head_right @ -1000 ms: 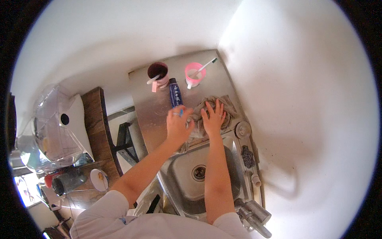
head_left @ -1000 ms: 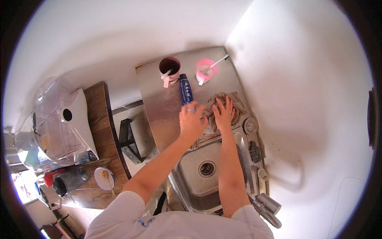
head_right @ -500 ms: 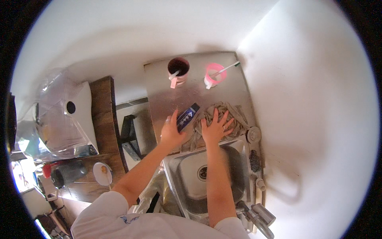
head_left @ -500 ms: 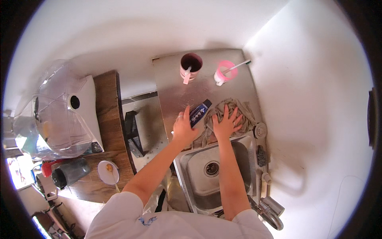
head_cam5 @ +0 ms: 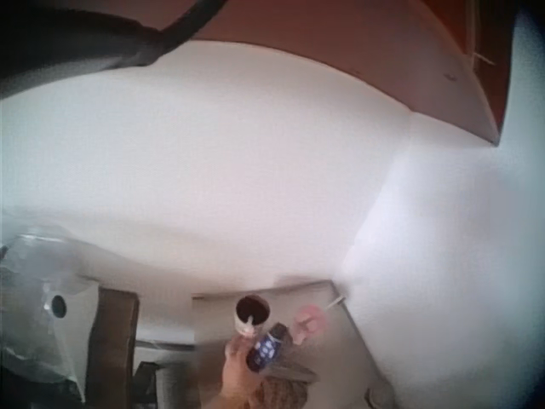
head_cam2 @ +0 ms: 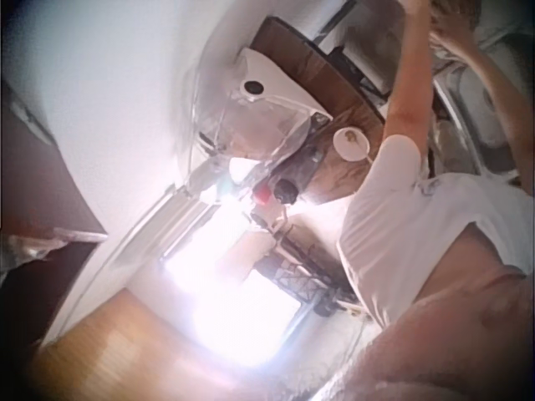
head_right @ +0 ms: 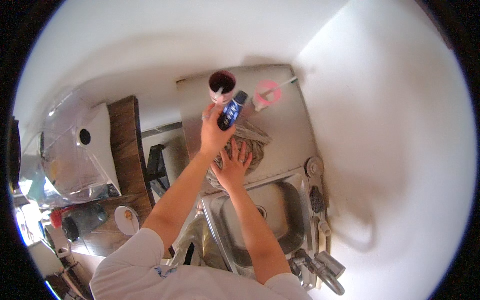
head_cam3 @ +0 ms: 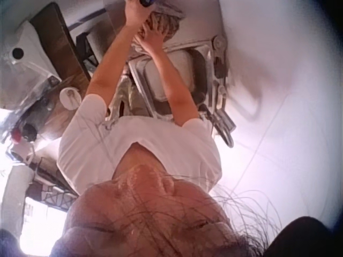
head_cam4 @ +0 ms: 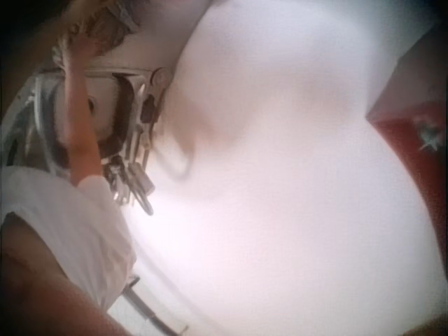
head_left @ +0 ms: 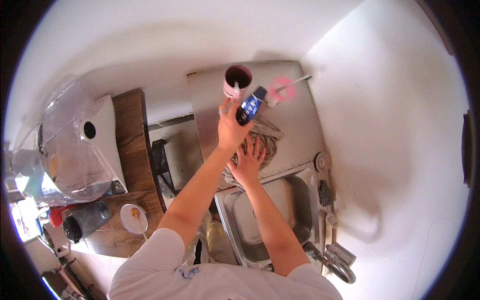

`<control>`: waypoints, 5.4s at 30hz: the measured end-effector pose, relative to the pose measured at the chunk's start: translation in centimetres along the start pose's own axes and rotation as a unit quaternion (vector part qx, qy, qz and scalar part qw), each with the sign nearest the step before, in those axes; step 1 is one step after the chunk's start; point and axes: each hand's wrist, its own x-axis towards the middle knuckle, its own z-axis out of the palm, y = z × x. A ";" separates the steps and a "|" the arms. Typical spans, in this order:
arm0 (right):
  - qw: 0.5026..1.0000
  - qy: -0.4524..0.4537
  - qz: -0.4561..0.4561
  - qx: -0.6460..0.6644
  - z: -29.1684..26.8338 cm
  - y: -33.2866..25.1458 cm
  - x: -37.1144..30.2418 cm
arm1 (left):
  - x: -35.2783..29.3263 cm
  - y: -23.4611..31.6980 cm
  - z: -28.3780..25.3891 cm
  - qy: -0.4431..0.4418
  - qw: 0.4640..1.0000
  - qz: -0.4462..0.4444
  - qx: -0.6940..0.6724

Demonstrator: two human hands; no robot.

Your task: The person wipes a kitchen sink and countertop with a cloth, then moves to a wooden table to wipe various items including a kettle, cups, and bottles. They rearrange items on the table while wiping and finish by wiping a round red table.

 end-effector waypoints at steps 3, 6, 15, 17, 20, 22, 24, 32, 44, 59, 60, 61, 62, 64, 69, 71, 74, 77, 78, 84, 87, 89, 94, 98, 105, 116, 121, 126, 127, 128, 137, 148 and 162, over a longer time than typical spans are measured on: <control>0.999 -0.022 0.022 0.006 0.1 0.0 -0.1 | 1.2 -1.2 1.6 -0.030 0.998 -0.048 -0.012; 0.999 -0.040 0.036 -0.003 -0.5 -0.2 0.0 | 2.6 -1.1 1.1 -0.106 0.983 -0.132 -0.073; 0.996 -0.025 0.077 0.025 -0.9 -2.4 -1.1 | -1.2 2.9 -3.6 -0.136 0.979 -0.123 -0.092; 0.993 -0.086 0.077 0.006 -0.9 -4.0 -1.6 | -2.5 3.7 -4.6 -0.133 0.987 -0.050 -0.073; 0.998 -0.022 0.058 -0.021 1.4 -3.7 -2.9 | -4.2 8.3 -3.5 -0.199 0.965 -0.078 -0.151; 0.996 0.017 0.030 -0.085 2.7 -3.9 -3.2 | -4.8 10.6 -2.2 -0.246 0.956 -0.045 -0.153; 0.983 0.074 -0.005 0.165 3.5 -2.4 -3.6 | -6.6 11.2 1.0 -0.260 0.958 0.061 -0.108; 0.997 -0.054 0.013 0.059 0.2 -2.7 -3.3 | -10.3 12.2 10.4 -0.355 0.918 0.015 -0.176; 0.996 0.015 -0.008 0.087 0.6 -2.1 -3.1 | -9.7 10.7 12.9 -0.353 0.931 0.095 -0.013; 0.984 0.069 -0.081 0.143 -0.1 0.6 -3.0 | -9.9 8.2 5.2 -0.283 0.934 0.200 0.088; 0.975 0.121 -0.104 0.156 0.2 2.3 -2.8 | -9.9 8.5 2.9 -0.231 0.951 0.167 0.116; 0.985 0.089 -0.091 0.116 -0.1 1.7 -2.9 | -10.2 7.0 -0.7 -0.158 0.967 0.112 0.166; 0.993 0.063 -0.072 0.068 -1.8 0.9 -3.0 | -11.3 5.3 -3.4 -0.127 0.965 0.097 0.208; 0.998 0.040 -0.037 0.005 -2.1 0.9 -3.1 | -14.2 2.6 -5.9 -0.144 0.953 0.071 0.258; 0.996 0.073 -0.042 0.000 0.8 0.5 2.3 | -12.9 -1.9 -6.3 -0.206 0.924 0.054 0.317; 0.996 0.086 -0.031 0.011 1.4 0.0 5.5 | -9.7 -3.2 -5.6 -0.177 0.926 0.077 0.325; 0.993 0.119 -0.027 -0.006 2.7 -0.3 11.3 | -3.8 -5.6 -4.4 -0.166 0.930 0.101 0.313; 0.994 0.107 -0.021 -0.003 3.4 -0.7 16.9 | 1.5 -7.9 -3.4 -0.144 0.931 0.138 0.305; 0.995 0.102 -0.018 0.001 3.6 -0.6 18.5 | 3.1 -8.7 -3.0 -0.144 0.930 0.143 0.307; 0.996 0.086 -0.021 -0.015 3.6 -0.7 25.4 | 10.3 -11.0 -1.2 -0.134 0.930 0.177 0.292; 0.996 0.084 -0.022 -0.024 3.5 -0.4 26.4 | 11.1 -10.6 -0.7 -0.133 0.928 0.174 0.302; 0.993 0.108 -0.037 -0.012 3.8 -0.8 25.2 | 10.2 -10.6 -1.0 -0.126 0.928 0.170 0.305; 0.993 0.112 -0.036 0.023 3.1 -2.0 14.9 | 0.6 -8.4 -4.0 -0.150 0.936 0.129 0.290; 0.994 0.073 -0.021 0.075 1.5 -2.5 6.2 | -7.2 -5.6 -6.3 -0.165 0.951 0.046 0.259; 0.845 0.313 0.259 0.348 -5.8 0.3 10.9 | -2.8 -2.8 -2.1 -0.183 0.914 0.013 0.363; 0.766 0.268 0.224 0.539 -4.8 5.7 13.7 | 10.0 -5.2 10.6 -0.181 0.925 0.059 0.328; 0.808 0.255 0.179 0.500 -9.1 6.5 11.5 | 14.1 -2.6 17.8 -0.240 0.919 0.108 0.292; 0.833 0.249 0.154 0.469 -10.3 7.0 11.6 | 11.9 -2.1 21.2 -0.306 0.888 0.249 0.237; 0.834 0.252 0.146 0.469 -10.1 7.7 11.7 | 9.9 -2.1 20.7 -0.320 0.890 0.263 0.192; 0.835 0.253 0.136 0.470 -9.8 7.9 11.8 | 8.1 -2.3 19.9 -0.332 0.891 0.273 0.148; 0.811 0.178 0.184 0.527 -5.4 9.4 13.4 | 4.3 -4.7 3.1 -0.235 0.933 0.088 0.258; 0.924 0.182 0.174 0.290 -5.3 2.6 7.2 | -6.4 -2.6 -2.5 -0.199 0.929 0.041 0.310; 0.999 0.031 0.026 -0.014 0.5 -1.1 16.1 | 3.5 -8.1 -2.0 -0.234 0.899 0.133 0.344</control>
